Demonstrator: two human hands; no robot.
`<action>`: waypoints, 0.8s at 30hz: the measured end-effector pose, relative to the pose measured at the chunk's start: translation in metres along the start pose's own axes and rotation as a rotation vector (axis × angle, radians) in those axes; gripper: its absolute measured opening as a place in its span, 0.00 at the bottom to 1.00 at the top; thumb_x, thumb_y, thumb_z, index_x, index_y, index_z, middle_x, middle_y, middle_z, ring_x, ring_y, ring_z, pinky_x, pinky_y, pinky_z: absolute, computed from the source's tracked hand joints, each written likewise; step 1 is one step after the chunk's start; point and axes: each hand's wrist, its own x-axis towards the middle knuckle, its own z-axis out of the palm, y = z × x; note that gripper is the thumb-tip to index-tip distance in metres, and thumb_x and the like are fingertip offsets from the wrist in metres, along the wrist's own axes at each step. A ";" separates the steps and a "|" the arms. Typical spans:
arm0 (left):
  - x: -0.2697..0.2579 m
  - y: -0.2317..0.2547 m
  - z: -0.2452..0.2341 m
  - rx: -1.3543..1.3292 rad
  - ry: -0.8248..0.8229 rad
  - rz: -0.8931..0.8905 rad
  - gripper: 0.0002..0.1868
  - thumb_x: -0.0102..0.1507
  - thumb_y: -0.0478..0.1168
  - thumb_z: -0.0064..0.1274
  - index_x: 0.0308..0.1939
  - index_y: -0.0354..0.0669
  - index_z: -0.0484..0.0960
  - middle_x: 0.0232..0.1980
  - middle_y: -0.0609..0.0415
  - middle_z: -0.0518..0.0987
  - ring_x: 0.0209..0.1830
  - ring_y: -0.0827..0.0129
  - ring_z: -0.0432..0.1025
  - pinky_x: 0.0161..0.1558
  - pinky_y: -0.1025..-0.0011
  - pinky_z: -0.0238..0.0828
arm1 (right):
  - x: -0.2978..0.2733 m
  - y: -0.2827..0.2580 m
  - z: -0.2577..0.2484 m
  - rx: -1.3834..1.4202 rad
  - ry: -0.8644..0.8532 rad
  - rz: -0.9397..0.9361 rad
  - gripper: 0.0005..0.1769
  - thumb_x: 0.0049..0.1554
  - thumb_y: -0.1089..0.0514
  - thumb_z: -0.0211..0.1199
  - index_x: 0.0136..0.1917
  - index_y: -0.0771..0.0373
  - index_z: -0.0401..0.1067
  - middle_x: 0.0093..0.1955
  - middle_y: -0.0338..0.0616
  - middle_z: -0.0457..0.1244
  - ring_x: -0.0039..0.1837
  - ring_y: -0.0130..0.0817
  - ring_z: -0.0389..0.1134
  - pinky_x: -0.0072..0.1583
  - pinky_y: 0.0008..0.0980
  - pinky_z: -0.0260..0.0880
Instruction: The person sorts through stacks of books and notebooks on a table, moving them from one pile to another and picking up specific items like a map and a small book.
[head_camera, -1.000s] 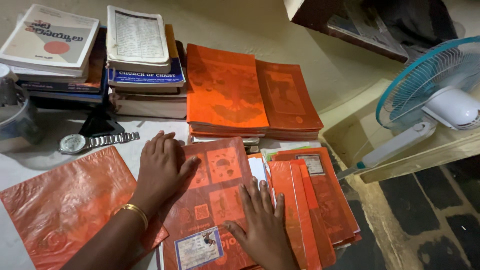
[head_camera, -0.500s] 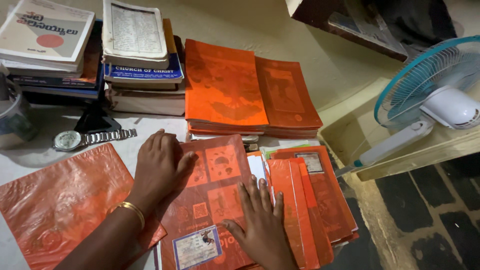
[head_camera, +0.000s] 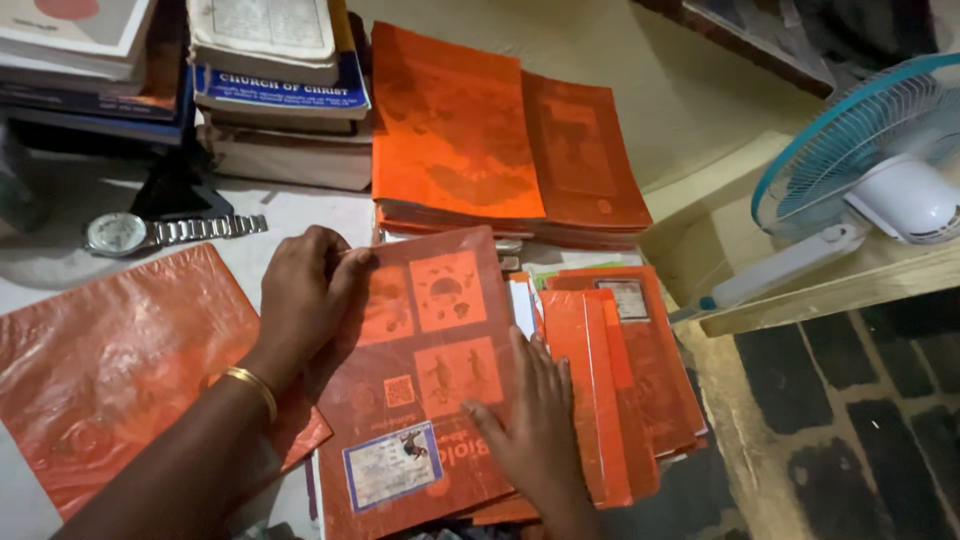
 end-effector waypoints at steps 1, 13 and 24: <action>0.000 -0.002 0.001 -0.012 0.017 0.006 0.14 0.66 0.46 0.57 0.39 0.38 0.77 0.36 0.45 0.77 0.41 0.48 0.70 0.43 0.54 0.67 | -0.001 -0.002 -0.003 0.056 0.021 0.047 0.51 0.57 0.37 0.63 0.81 0.63 0.45 0.80 0.61 0.47 0.80 0.56 0.45 0.75 0.58 0.39; -0.003 -0.002 0.006 -0.280 0.116 -0.024 0.13 0.68 0.43 0.56 0.39 0.37 0.74 0.36 0.46 0.75 0.37 0.54 0.70 0.40 0.60 0.67 | -0.019 0.006 -0.010 0.912 -0.051 0.342 0.35 0.55 0.58 0.70 0.74 0.65 0.65 0.64 0.52 0.67 0.63 0.36 0.70 0.63 0.37 0.72; -0.003 -0.001 0.007 -0.532 0.136 -0.088 0.15 0.71 0.45 0.51 0.53 0.37 0.72 0.52 0.46 0.73 0.48 0.61 0.73 0.49 0.64 0.70 | -0.030 0.012 -0.014 1.256 -0.158 0.337 0.38 0.56 0.67 0.63 0.78 0.64 0.57 0.68 0.45 0.65 0.66 0.32 0.66 0.66 0.36 0.66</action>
